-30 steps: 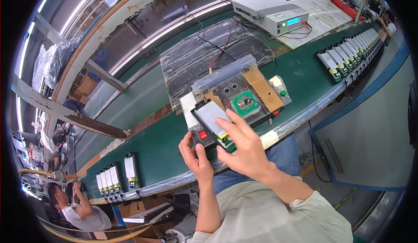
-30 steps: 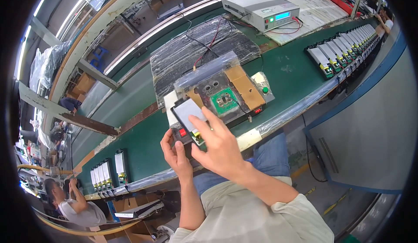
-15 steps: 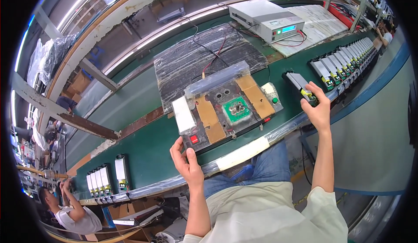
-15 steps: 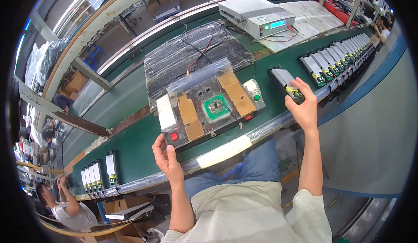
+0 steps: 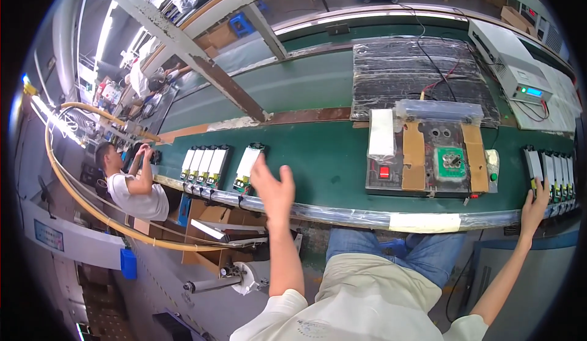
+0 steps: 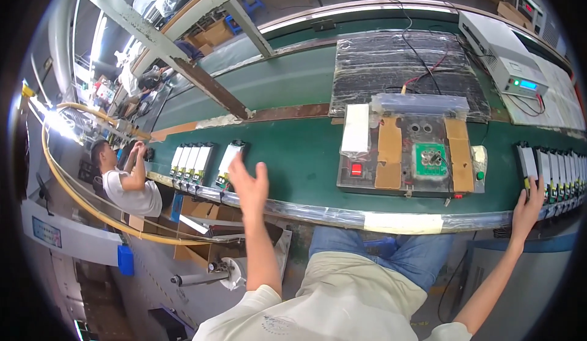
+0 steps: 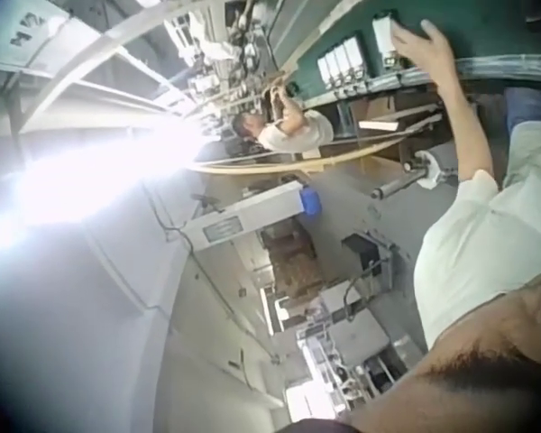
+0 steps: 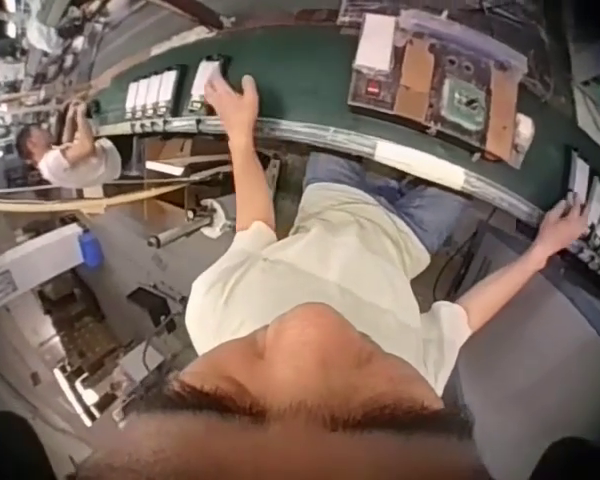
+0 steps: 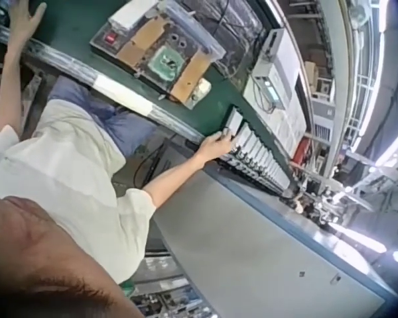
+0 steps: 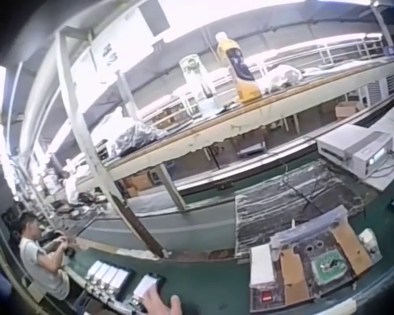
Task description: Testing electronic components by placing them into a test jig, connecting cables, and observing indicators on an assembly line.
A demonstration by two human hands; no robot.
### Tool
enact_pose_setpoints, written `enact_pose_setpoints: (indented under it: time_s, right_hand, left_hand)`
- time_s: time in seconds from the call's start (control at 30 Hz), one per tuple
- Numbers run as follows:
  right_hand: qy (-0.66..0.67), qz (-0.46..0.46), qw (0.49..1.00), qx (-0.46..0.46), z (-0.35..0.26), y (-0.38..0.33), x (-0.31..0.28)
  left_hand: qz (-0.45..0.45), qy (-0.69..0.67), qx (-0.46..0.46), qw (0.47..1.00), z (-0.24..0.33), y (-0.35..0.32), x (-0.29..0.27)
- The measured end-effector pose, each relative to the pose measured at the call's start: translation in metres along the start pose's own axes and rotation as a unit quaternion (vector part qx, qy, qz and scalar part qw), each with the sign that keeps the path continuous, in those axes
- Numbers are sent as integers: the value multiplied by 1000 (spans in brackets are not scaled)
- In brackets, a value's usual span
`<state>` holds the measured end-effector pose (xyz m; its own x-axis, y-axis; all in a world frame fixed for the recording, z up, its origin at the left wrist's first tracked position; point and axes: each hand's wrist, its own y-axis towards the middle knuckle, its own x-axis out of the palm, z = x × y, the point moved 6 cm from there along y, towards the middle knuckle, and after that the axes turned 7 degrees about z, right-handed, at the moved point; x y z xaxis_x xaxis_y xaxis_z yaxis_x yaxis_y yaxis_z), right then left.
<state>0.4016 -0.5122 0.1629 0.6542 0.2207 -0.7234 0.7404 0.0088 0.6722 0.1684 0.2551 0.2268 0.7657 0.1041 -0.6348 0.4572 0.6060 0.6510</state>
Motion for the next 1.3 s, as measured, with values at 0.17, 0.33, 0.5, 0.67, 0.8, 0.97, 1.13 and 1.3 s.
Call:
enact_pose_setpoints:
  time_s: [0.17, 0.33, 0.5, 0.67, 0.8, 0.97, 1.13, 1.3]
  right_hand:
    - [31, 40, 998, 26, -90, -8, -29]
    - [109, -39, 992, 47, -163, -30, -19]
    - [145, 1, 987, 77, -174, -26, -21]
    - [156, 25, 985, 71, -181, -23, -31]
    - [161, 32, 983, 77, -181, -26, -34]
    - [165, 38, 982, 84, -182, -24, -35]
    - [167, 48, 981, 83, -183, -23, -38]
    - [175, 62, 979, 87, -183, -24, -40]
  left_hand:
    - [16, 198, -36, 979, -107, 13, -1]
    - [-191, 189, -156, 950, -83, 41, -9]
    - [-210, 141, -37, 967, -53, 47, -14]
    - [-314, -77, -98, 941, -3, 30, 0]
    - [-368, -279, -157, 873, 48, 1, -8]
    - [-411, -418, -122, 801, 122, -16, -18]
    - [-387, -370, 70, 841, 210, -16, -15]
    - [-351, -111, 191, 910, 275, -8, 7]
